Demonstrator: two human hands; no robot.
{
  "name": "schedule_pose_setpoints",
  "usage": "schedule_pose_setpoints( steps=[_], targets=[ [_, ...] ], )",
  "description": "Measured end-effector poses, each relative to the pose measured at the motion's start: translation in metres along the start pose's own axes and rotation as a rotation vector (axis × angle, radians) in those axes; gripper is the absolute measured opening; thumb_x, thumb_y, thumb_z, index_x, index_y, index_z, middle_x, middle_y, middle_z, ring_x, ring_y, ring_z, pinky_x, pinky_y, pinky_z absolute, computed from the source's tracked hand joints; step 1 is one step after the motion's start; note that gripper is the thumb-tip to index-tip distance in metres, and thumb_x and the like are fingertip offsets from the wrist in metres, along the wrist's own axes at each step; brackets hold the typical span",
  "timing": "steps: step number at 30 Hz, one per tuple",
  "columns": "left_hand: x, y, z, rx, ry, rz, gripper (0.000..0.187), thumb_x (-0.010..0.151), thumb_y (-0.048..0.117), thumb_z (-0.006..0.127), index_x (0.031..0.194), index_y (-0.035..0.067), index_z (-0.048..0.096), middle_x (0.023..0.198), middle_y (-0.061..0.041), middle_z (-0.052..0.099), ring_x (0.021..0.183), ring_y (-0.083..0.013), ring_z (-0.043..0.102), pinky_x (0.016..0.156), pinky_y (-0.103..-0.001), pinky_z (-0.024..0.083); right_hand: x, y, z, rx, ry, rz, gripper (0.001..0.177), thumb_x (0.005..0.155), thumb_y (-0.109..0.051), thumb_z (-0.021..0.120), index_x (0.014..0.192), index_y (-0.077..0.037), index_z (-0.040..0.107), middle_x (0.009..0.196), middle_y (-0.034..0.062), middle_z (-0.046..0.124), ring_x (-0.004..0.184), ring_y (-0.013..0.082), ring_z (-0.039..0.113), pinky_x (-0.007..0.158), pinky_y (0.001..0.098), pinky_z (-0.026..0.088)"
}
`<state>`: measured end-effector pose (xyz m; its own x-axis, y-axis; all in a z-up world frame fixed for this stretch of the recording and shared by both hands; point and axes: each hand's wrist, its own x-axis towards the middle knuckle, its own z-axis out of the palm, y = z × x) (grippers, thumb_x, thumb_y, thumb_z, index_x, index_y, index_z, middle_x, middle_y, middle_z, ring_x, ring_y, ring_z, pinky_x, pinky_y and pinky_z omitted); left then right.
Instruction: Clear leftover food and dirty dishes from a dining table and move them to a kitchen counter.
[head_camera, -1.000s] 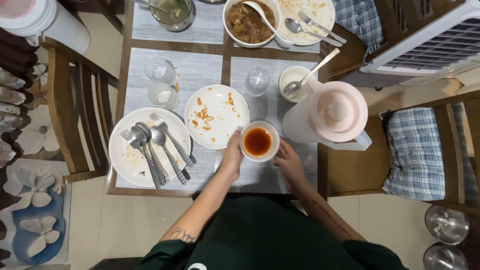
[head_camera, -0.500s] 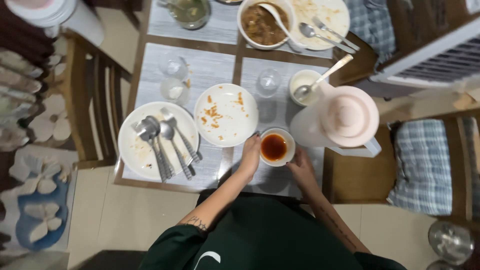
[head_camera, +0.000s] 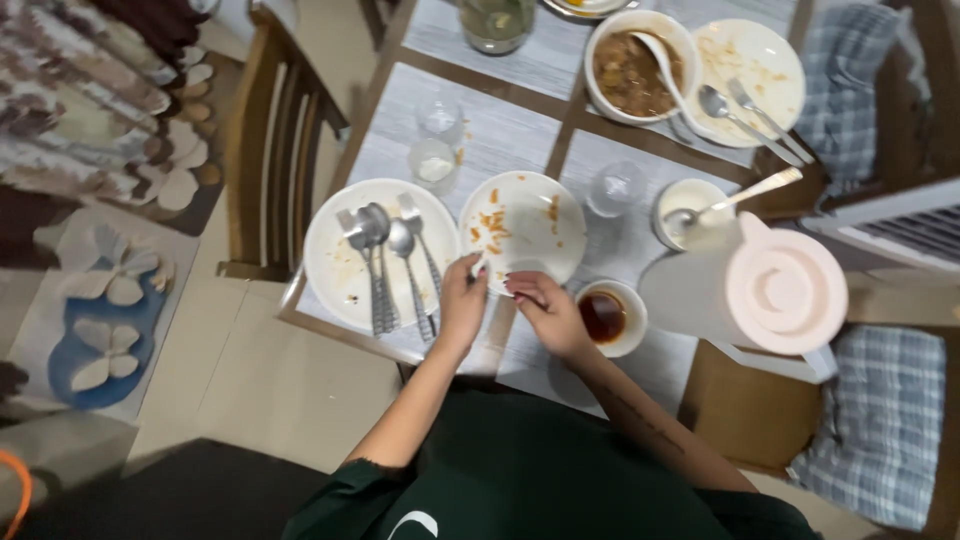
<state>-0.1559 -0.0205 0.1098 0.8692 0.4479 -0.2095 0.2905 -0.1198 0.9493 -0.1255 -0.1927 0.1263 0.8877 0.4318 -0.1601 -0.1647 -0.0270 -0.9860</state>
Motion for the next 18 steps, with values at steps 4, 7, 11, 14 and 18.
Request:
schedule_pose_setpoints(
  steps=[4,7,11,14,18],
  targets=[
    [0.014,-0.034,-0.06,0.235,0.199,0.167,0.034,0.09,0.014,0.068,0.122,0.001,0.065,0.121,-0.019,0.064,0.118,-0.0369,0.057,0.103,-0.044,0.043,0.03,0.007,0.048,-0.031,-0.14,0.044,0.032,0.097,0.004,0.057,0.128,0.003,0.059,0.12,0.0111,0.07,0.115,0.0165,0.067,0.102,0.0287,0.051],
    [0.023,-0.048,-0.103,0.393,0.316,0.136,0.035,0.086,0.015,0.073,0.116,-0.001,0.065,0.12,-0.023,0.061,0.116,-0.041,0.053,0.104,-0.048,0.038,0.055,-0.01,0.086,-0.255,-0.146,0.059,0.033,0.094,0.001,0.059,0.128,0.002,0.063,0.115,0.015,0.071,0.105,0.0203,0.07,0.093,0.0306,0.054],
    [0.044,-0.109,-0.138,0.514,0.327,0.096,0.035,0.082,0.013,0.075,0.112,-0.001,0.064,0.111,-0.023,0.066,0.113,-0.0409,0.058,0.1,-0.048,0.044,0.086,-0.008,0.121,-0.586,-0.102,-0.05,0.037,0.092,-0.004,0.063,0.129,0.002,0.061,0.116,0.0226,0.066,0.093,0.0292,0.071,0.082,0.0359,0.056],
    [0.048,-0.096,-0.147,0.19,0.143,-0.188,0.035,0.087,0.013,0.069,0.118,0.001,0.059,0.097,-0.018,0.072,0.09,-0.0302,0.073,0.083,-0.039,0.056,0.1,0.011,0.136,-0.645,-0.116,0.01,0.037,0.09,-0.006,0.066,0.126,0.002,0.06,0.109,0.0219,0.066,0.085,0.0307,0.07,0.074,0.0381,0.056],
    [0.058,-0.113,-0.148,0.2,0.106,-0.141,0.026,0.088,0.011,0.072,0.108,0.0,0.061,0.089,-0.017,0.074,0.08,-0.0285,0.073,0.073,-0.038,0.056,0.106,0.045,0.154,-0.621,-0.08,-0.041,0.034,0.086,-0.005,0.072,0.116,0.002,0.06,0.094,0.021,0.066,0.079,0.0298,0.068,0.072,0.0394,0.055]
  ],
)
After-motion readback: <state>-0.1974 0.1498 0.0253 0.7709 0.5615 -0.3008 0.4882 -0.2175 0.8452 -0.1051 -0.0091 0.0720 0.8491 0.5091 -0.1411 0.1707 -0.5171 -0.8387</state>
